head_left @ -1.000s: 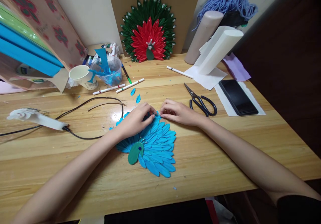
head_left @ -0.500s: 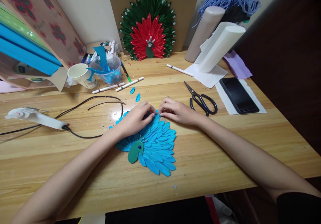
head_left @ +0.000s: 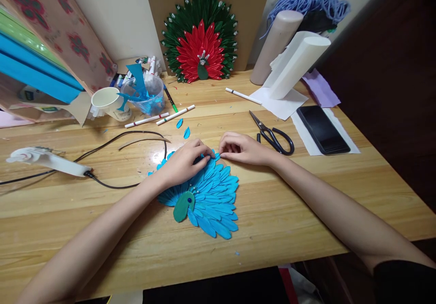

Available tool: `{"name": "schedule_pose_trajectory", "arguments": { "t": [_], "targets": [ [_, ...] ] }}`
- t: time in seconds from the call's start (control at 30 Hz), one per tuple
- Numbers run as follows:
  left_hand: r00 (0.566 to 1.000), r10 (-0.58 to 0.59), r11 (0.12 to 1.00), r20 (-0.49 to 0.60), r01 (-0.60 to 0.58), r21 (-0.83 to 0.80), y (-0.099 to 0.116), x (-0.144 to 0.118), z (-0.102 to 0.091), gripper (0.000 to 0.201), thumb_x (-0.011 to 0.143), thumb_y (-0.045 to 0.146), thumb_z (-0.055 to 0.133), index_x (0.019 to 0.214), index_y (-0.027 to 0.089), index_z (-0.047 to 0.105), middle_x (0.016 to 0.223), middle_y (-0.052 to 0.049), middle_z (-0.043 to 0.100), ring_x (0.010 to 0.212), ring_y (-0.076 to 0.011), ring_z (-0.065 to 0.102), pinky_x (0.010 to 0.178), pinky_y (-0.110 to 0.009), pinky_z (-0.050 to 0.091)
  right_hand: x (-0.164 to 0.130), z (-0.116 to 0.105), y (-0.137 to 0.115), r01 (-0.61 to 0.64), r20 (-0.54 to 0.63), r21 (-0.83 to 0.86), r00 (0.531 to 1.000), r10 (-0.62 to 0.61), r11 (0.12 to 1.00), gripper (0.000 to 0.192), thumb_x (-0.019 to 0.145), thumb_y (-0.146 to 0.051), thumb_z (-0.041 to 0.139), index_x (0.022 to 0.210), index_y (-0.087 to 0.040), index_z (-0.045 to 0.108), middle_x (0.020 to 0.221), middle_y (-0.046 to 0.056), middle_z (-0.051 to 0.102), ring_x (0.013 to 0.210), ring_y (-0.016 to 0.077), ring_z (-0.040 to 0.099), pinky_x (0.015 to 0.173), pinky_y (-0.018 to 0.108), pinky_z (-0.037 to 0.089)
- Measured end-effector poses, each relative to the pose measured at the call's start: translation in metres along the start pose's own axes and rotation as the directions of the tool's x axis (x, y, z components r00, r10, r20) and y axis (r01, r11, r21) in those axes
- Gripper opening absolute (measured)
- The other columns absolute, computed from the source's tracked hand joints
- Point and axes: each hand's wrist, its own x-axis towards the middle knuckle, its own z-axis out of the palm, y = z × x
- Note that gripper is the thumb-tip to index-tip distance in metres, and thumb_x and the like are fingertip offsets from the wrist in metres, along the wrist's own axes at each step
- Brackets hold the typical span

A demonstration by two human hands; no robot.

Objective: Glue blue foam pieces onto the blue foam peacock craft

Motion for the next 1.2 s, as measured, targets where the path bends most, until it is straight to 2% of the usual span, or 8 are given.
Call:
{"name": "schedule_pose_trajectory", "arguments": {
  "t": [0.13,0.33,0.5,0.67,0.97,1.07,1.13,1.2],
  "targets": [
    [1.000,0.000,1.000,-0.006,0.000,0.004,-0.001,0.000,0.000,0.021,0.088,0.022,0.043,0.101,0.020,0.059,0.095,-0.005,0.056,0.092,-0.0180,0.052,0.083,-0.034,0.043,0.000,0.000,-0.001,-0.020,-0.005,0.028,1.000,0.020,0.999,0.010,0.080,-0.027,0.059,0.081,-0.017,0.060,0.078,0.001,0.051,0.063,0.0103,0.046,0.056,0.023,0.038],
    [1.000,0.002,1.000,-0.021,-0.002,-0.006,0.009,-0.003,-0.014,0.021,0.085,0.029,0.049,0.104,0.021,0.055,0.100,-0.006,0.053,0.097,-0.0201,0.050,0.086,-0.037,0.042,0.002,0.002,-0.001,-0.142,-0.095,0.165,0.983,0.160,0.976,0.019,0.085,-0.035,0.053,0.083,-0.017,0.058,0.073,0.000,0.055,0.065,0.0118,0.049,0.060,0.024,0.038],
    [0.960,0.171,0.985,0.223,-0.170,-0.023,0.040,-0.017,-0.018,0.065,0.061,0.044,0.073,0.118,0.023,0.048,0.117,-0.010,0.046,0.107,-0.0272,0.043,0.090,-0.043,0.040,0.003,0.002,-0.002,-0.123,-0.093,0.167,0.986,0.140,0.978,0.025,0.090,-0.032,0.045,0.081,-0.015,0.061,0.079,0.003,0.061,0.073,0.0140,0.055,0.068,0.027,0.041],
    [0.879,0.288,0.942,0.379,-0.332,0.055,0.065,-0.030,-0.001,0.065,0.058,0.036,0.073,0.115,0.017,0.048,0.123,-0.014,0.046,0.107,-0.0305,0.043,0.088,-0.044,0.038,0.002,0.003,-0.002,-0.051,-0.157,-0.043,0.987,0.044,0.998,0.030,0.092,-0.030,0.043,0.076,-0.016,0.065,0.081,0.005,0.060,0.080,0.0157,0.057,0.076,0.029,0.041],
    [0.930,0.257,0.869,0.261,-0.340,0.358,0.066,-0.025,0.011,0.036,0.080,0.022,0.052,0.115,0.014,0.049,0.113,-0.012,0.052,0.102,-0.0263,0.047,0.088,-0.041,0.036,0.004,0.007,-0.001,-0.077,-0.311,-0.201,0.950,0.011,0.977,0.033,0.093,-0.028,0.038,0.070,-0.018,0.059,0.074,0.003,0.056,0.076,0.0159,0.054,0.073,0.027,0.039],
    [0.948,0.246,0.886,0.200,-0.304,0.350,0.063,-0.022,0.012,0.035,0.083,0.028,0.052,0.116,0.016,0.050,0.112,-0.011,0.053,0.103,-0.0256,0.048,0.089,-0.040,0.037,0.004,0.007,0.001,-0.132,-0.404,-0.161,0.913,0.056,0.978,0.028,0.093,-0.028,0.039,0.074,-0.018,0.057,0.078,0.004,0.058,0.078,0.0167,0.055,0.073,0.028,0.040],
    [0.970,0.205,0.925,0.128,-0.235,0.298,0.055,-0.017,0.007,0.035,0.084,0.037,0.052,0.112,0.017,0.052,0.111,-0.010,0.055,0.102,-0.0246,0.049,0.088,-0.039,0.039,0.004,0.007,0.003,-0.173,-0.469,-0.119,0.878,0.098,0.978,0.024,0.092,-0.029,0.039,0.078,-0.018,0.055,0.081,0.004,0.059,0.079,0.0173,0.056,0.073,0.028,0.040],
    [0.998,0.065,0.961,-0.021,-0.057,0.270,0.040,-0.008,-0.003,0.030,0.088,0.039,0.045,0.105,0.017,0.056,0.105,-0.009,0.057,0.098,-0.0226,0.052,0.084,-0.036,0.042,0.005,0.008,0.004,-0.209,-0.502,-0.089,0.854,0.137,0.974,0.020,0.091,-0.029,0.041,0.081,-0.019,0.054,0.082,0.004,0.060,0.079,0.0178,0.056,0.073,0.028,0.040]
  ]
}}
